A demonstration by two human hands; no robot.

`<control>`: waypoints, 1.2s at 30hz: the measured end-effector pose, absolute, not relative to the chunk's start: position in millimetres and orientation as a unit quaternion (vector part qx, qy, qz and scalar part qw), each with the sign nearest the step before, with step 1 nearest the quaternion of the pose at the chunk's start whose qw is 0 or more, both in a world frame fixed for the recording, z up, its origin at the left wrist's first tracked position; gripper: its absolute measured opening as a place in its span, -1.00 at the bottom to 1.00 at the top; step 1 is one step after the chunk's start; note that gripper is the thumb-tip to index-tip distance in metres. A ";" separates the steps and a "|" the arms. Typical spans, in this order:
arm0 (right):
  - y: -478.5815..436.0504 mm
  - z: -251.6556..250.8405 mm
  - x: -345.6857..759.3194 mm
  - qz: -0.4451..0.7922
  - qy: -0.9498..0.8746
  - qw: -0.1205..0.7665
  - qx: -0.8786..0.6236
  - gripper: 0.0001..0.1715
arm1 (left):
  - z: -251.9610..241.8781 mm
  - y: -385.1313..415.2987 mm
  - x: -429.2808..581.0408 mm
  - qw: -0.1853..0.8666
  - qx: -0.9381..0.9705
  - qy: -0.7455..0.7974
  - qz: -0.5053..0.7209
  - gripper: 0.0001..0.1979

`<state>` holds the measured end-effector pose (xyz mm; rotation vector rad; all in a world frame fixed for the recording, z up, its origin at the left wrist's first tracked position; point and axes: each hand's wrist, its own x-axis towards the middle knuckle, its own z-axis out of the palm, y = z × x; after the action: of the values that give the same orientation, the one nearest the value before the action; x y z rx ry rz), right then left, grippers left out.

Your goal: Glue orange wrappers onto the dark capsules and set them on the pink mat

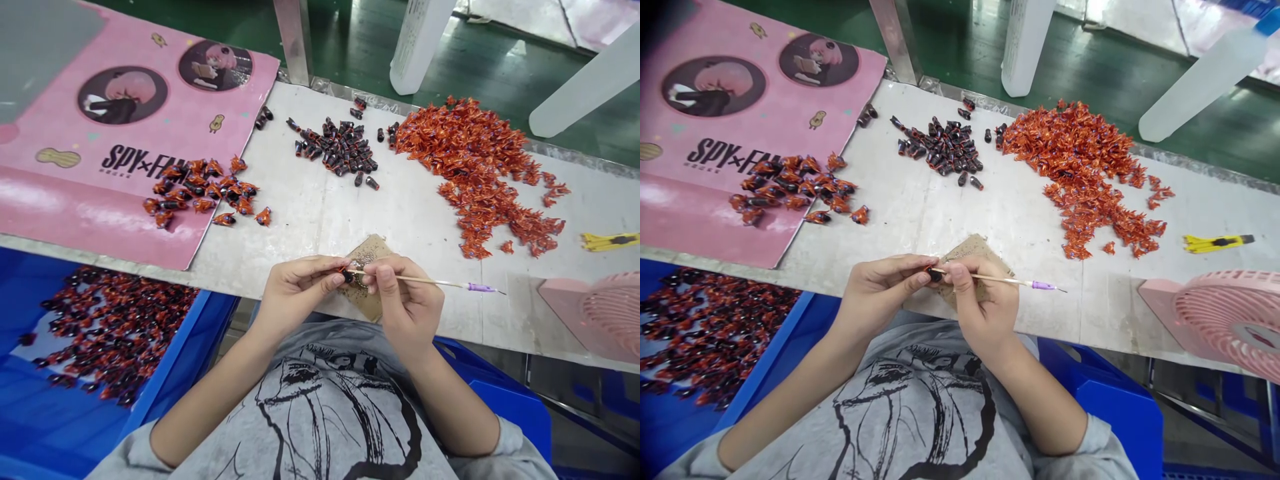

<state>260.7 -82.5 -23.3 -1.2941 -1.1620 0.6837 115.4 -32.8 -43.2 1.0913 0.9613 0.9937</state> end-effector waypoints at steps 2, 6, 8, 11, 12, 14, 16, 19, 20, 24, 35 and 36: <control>-84.2 -21.7 262.9 0.289 -0.492 0.604 -0.557 -0.69 | -42.5 -32.8 115.8 0.642 0.472 0.421 0.433 -0.81; -91.9 -23.1 271.9 0.280 -0.478 0.639 -0.534 -0.68 | -41.9 -33.8 116.5 0.661 0.453 0.408 0.438 -0.81; -97.1 -25.9 282.5 0.262 -0.452 0.667 -0.531 -0.68 | -42.1 -34.7 116.4 0.666 0.443 0.406 0.442 -0.82; -103.8 -29.8 313.4 0.187 -0.430 0.688 -0.554 -0.66 | -42.5 -36.0 115.5 0.668 0.435 0.413 0.440 -0.81; -105.1 -30.3 327.7 0.149 -0.440 0.676 -0.573 -0.64 | -42.6 -36.2 115.2 0.667 0.436 0.415 0.438 -0.80; -104.4 -29.7 360.0 0.056 -0.489 0.601 -0.630 -0.57 | -42.6 -36.3 114.6 0.666 0.439 0.418 0.434 -0.78; -97.4 -26.9 392.2 -0.026 -0.553 0.499 -0.667 -0.58 | -42.5 -35.9 114.5 0.667 0.442 0.416 0.432 -0.77; -72.5 -20.8 428.1 -0.063 -0.640 0.345 -0.683 -0.70 | -42.2 -35.4 115.8 0.663 0.446 0.410 0.440 -0.77; -61.4 -18.7 435.0 -0.060 -0.659 0.316 -0.680 -0.75 | -42.1 -35.5 116.5 0.660 0.444 0.408 0.447 -0.78; -19.3 -12.4 442.9 -0.051 -0.705 0.259 -0.658 -0.82 | -41.4 -36.5 120.2 0.653 0.430 0.390 0.486 -0.78; 4.6 -5.5 463.2 -0.006 -0.712 0.245 -0.658 -0.78 | -43.1 -35.1 129.7 0.644 0.411 0.359 0.536 -0.79; 3.4 -6.6 463.6 0.004 -0.713 0.241 -0.659 -0.79 | -42.8 -34.6 130.5 0.646 0.409 0.358 0.536 -0.79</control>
<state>463.6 3.4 -6.6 -1.8031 -1.9496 0.0110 130.5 -34.6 -42.8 0.9315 0.8155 1.2192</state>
